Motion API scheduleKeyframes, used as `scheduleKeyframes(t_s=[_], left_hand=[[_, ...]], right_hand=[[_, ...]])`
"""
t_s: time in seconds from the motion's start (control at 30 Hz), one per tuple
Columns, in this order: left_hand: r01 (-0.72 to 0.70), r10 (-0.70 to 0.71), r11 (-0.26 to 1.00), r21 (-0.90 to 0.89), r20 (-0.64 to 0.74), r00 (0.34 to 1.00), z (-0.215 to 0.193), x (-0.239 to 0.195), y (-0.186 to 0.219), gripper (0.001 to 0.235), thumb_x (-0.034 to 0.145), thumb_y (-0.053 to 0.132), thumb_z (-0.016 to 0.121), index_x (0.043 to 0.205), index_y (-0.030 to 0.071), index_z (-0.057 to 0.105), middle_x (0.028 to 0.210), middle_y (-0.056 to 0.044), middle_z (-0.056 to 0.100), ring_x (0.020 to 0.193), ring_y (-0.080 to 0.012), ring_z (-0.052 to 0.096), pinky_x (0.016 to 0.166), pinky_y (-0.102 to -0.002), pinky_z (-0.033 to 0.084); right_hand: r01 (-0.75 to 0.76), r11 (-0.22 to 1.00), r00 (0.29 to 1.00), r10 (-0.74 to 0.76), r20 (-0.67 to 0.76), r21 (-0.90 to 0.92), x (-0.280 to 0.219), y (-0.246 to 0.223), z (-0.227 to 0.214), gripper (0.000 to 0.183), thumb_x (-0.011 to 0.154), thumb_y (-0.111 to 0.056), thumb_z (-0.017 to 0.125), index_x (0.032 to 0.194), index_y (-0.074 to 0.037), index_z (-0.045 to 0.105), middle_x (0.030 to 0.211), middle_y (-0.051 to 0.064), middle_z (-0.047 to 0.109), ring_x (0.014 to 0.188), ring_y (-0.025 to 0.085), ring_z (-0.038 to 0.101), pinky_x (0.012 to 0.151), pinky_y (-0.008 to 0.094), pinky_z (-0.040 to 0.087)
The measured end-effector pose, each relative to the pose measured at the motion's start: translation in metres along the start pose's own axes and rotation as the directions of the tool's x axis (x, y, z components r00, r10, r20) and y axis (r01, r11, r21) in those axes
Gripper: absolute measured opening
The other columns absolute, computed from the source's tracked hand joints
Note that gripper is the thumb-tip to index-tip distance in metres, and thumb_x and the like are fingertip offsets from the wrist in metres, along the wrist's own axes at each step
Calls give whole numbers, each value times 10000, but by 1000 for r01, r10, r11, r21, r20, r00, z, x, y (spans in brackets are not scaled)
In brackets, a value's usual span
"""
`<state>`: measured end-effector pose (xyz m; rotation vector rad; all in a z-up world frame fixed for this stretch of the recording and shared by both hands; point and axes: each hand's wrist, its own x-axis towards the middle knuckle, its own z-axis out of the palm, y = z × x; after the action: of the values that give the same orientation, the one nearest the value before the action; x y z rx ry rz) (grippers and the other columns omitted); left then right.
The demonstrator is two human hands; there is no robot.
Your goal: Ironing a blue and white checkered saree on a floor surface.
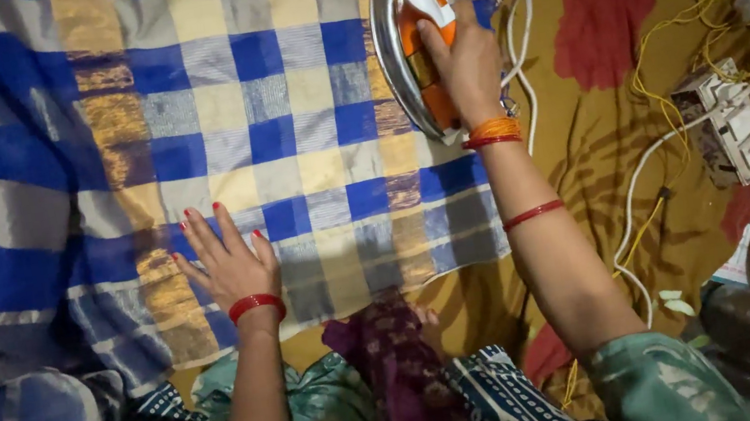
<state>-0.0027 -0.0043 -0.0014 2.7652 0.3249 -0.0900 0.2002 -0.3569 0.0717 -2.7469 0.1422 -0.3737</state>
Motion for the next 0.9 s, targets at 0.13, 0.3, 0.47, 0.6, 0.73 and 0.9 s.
scheduleKeyframes(t_s=[0.13, 0.3, 0.47, 0.6, 0.73, 0.9], left_hand=[[-24, 24, 1000, -3, -15, 1000, 1, -2, -2, 680, 995, 331, 510, 1621, 88, 397, 1723, -213, 199, 1598, -356, 159, 1248, -619, 59], [-36, 36, 999, 5, -29, 999, -1, -4, -1, 678, 1002, 333, 504, 1622, 81, 389, 1722, -219, 201, 1601, -357, 158, 1254, -614, 58], [-58, 59, 998, 7, -40, 997, 5, -21, -9, 669, 1005, 319, 496, 1627, 95, 395, 1725, -215, 217, 1600, -362, 183, 1261, -607, 87], [-73, 74, 997, 21, -41, 996, 13, -31, -15, 661, 1009, 304, 483, 1633, 107, 391, 1724, -219, 238, 1588, -362, 207, 1255, -613, 116], [-71, 72, 997, 35, -45, 996, 8, -29, -10, 657, 1018, 303, 487, 1638, 110, 395, 1719, -218, 256, 1600, -369, 206, 1257, -616, 128], [-60, 61, 997, 56, -30, 998, 8, -27, -11, 674, 990, 315, 509, 1627, 123, 404, 1714, -214, 261, 1593, -356, 219, 1256, -611, 129]], right_hand=[[-3, 998, 1000, 2, 13, 62, -28, -3, -12, 457, 1006, -439, 707, 1094, -6, 594, 825, 283, 707, 780, 490, 692, 648, 553, 531], [-41, 999, 992, 38, 117, 27, -93, -12, -27, 455, 997, -454, 683, 1083, -17, 587, 748, 265, 690, 699, 476, 680, 587, 553, 509], [-62, 997, 974, 49, 220, 48, -148, -27, -45, 465, 1006, -466, 644, 1067, -11, 568, 711, 242, 675, 641, 430, 690, 540, 507, 527], [-72, 997, 960, 58, 274, 40, -146, -42, -54, 453, 1002, -464, 634, 1034, -18, 566, 696, 236, 677, 624, 414, 698, 528, 491, 536], [-24, 999, 967, 12, 255, 47, -121, -43, -49, 426, 1004, -450, 640, 1027, -31, 566, 721, 232, 688, 642, 425, 696, 543, 505, 533], [31, 999, 971, -36, 238, 22, -63, -44, -26, 424, 996, -456, 665, 1048, -47, 567, 741, 246, 692, 683, 458, 682, 573, 544, 519]])
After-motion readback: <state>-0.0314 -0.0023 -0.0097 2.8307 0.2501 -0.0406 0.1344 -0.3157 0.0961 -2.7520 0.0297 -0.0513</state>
